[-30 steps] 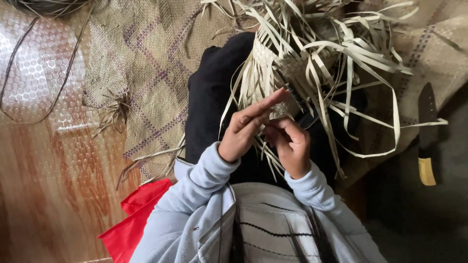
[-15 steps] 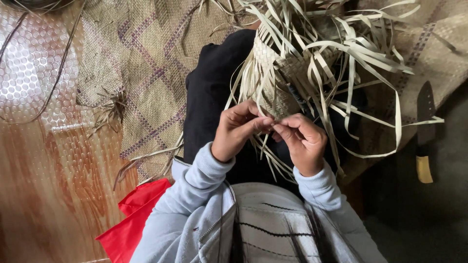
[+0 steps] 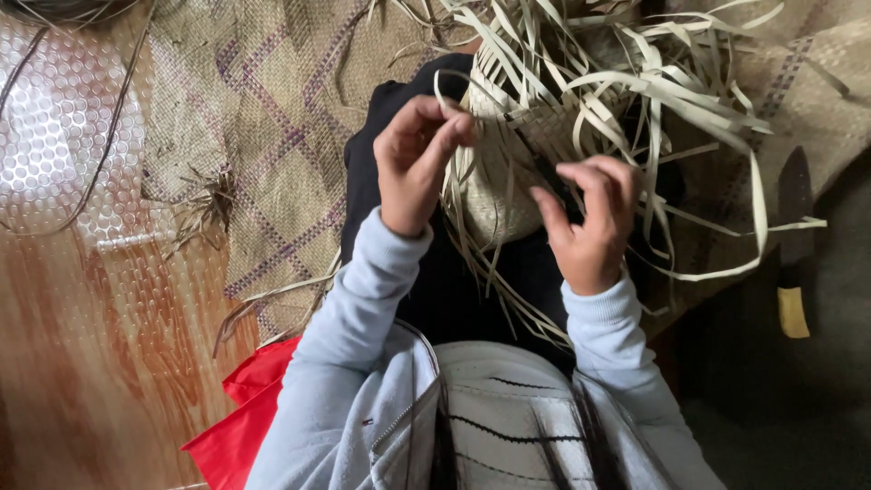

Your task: Weaving dried plant strips into a structured object while sitting on the floor, occasionally using a knife to assist.

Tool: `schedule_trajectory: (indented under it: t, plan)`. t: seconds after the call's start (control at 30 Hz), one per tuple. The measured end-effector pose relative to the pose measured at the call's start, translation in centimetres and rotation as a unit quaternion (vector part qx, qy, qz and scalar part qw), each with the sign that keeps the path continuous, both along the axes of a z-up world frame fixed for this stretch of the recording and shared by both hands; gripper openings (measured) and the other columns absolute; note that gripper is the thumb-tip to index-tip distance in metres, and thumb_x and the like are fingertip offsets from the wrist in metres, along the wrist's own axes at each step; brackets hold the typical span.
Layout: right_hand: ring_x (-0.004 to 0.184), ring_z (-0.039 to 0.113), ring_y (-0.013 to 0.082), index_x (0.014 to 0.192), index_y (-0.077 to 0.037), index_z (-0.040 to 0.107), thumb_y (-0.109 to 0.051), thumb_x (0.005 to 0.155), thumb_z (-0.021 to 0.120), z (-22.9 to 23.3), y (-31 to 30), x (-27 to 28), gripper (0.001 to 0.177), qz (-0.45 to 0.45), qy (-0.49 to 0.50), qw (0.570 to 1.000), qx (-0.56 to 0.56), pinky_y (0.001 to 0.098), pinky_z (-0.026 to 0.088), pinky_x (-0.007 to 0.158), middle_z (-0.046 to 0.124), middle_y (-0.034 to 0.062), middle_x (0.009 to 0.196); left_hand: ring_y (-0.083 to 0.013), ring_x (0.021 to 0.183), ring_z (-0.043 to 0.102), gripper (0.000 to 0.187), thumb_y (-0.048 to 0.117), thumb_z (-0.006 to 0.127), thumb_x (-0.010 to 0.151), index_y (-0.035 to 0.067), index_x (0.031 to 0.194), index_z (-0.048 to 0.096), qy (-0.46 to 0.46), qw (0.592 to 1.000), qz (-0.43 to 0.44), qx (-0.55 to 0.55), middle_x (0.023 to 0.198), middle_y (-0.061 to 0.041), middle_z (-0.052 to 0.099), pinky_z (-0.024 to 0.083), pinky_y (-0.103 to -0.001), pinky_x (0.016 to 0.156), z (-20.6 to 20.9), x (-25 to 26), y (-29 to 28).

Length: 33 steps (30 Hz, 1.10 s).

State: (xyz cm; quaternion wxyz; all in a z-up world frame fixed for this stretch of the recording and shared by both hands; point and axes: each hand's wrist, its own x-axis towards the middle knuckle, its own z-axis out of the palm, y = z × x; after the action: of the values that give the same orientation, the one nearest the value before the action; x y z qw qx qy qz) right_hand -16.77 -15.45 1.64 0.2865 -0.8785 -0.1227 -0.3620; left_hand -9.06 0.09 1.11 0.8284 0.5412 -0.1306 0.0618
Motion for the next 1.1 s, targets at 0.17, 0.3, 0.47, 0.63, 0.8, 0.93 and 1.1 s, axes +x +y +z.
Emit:
schedule_trajectory:
  t: [0.17,0.3,0.47,0.63,0.8,0.93,1.1]
  plan:
    - [0.073,0.055,0.028,0.1,0.004,0.056,-0.004,0.085,0.063,-0.2,0.3,0.4,0.018,0.019,0.068,0.997,0.018,0.0351,0.047,0.064,0.053,0.0138,0.083,-0.0121,0.062,0.058,0.011,0.005,0.061,0.081,-0.004,0.08,0.055,0.047,0.998,-0.001,-0.052,0.069,-0.011,0.059,0.05,-0.023,0.059,-1.5,0.2,-1.1]
    - [0.071,0.054,0.0279,0.099,0.005,0.057,-0.003,0.087,0.059,-0.1,0.5,0.2,0.015,0.022,0.083,0.996,0.033,0.0348,0.047,0.063,0.052,0.0139,0.083,-0.011,0.062,0.058,0.01,0.004,0.062,0.08,-0.004,0.078,0.055,0.066,0.996,0.013,-0.064,0.07,-0.01,0.058,0.049,-0.022,0.058,-1.9,-0.2,-1.8]
    - [0.071,0.054,0.0275,0.101,0.004,0.058,-0.003,0.087,0.057,-0.5,0.1,0.3,0.016,0.028,0.098,0.993,0.057,0.0356,0.047,0.064,0.051,0.0126,0.083,-0.0128,0.064,0.057,0.012,0.005,0.063,0.079,-0.005,0.078,0.057,0.037,0.998,0.035,-0.04,0.073,-0.013,0.057,0.049,-0.022,0.057,-1.8,-0.5,-2.2]
    - [0.072,0.055,0.0256,0.102,0.003,0.059,-0.005,0.087,0.057,-1.3,-0.1,0.1,0.017,0.028,0.101,0.992,0.066,0.0345,0.047,0.066,0.051,0.0109,0.083,-0.0165,0.064,0.055,0.01,0.002,0.062,0.079,-0.007,0.078,0.056,-0.01,0.997,0.066,-0.023,0.072,-0.015,0.056,0.047,-0.024,0.055,-1.5,-0.7,-2.4]
    - [0.073,0.055,0.0269,0.102,0.004,0.059,-0.002,0.087,0.057,-1.5,-0.2,0.1,0.017,0.036,0.092,0.992,0.077,0.0349,0.047,0.067,0.051,0.0119,0.084,-0.0131,0.064,0.053,0.009,0.003,0.062,0.08,-0.006,0.079,0.058,-0.041,0.994,0.092,0.036,0.075,-0.014,0.056,0.046,-0.022,0.052,-1.5,-0.6,-2.3]
    - [0.073,0.055,0.0266,0.102,0.005,0.059,-0.002,0.086,0.057,-1.5,-0.2,0.0,0.017,0.035,0.096,0.991,0.084,0.0346,0.047,0.068,0.051,0.0118,0.083,-0.0129,0.066,0.055,0.008,0.003,0.062,0.08,-0.004,0.079,0.059,-0.041,0.993,0.088,0.065,0.075,-0.013,0.057,0.049,-0.021,0.053,-1.0,-0.6,-2.3]
    - [0.074,0.056,0.0275,0.103,0.005,0.059,-0.003,0.086,0.057,-1.8,-0.4,-0.2,0.019,0.042,0.091,0.991,0.085,0.0353,0.047,0.068,0.051,0.012,0.084,-0.0136,0.064,0.055,0.011,0.002,0.062,0.079,-0.004,0.075,0.053,-0.041,0.991,0.08,0.097,0.073,-0.013,0.056,0.051,-0.021,0.052,-0.1,-0.4,-2.1]
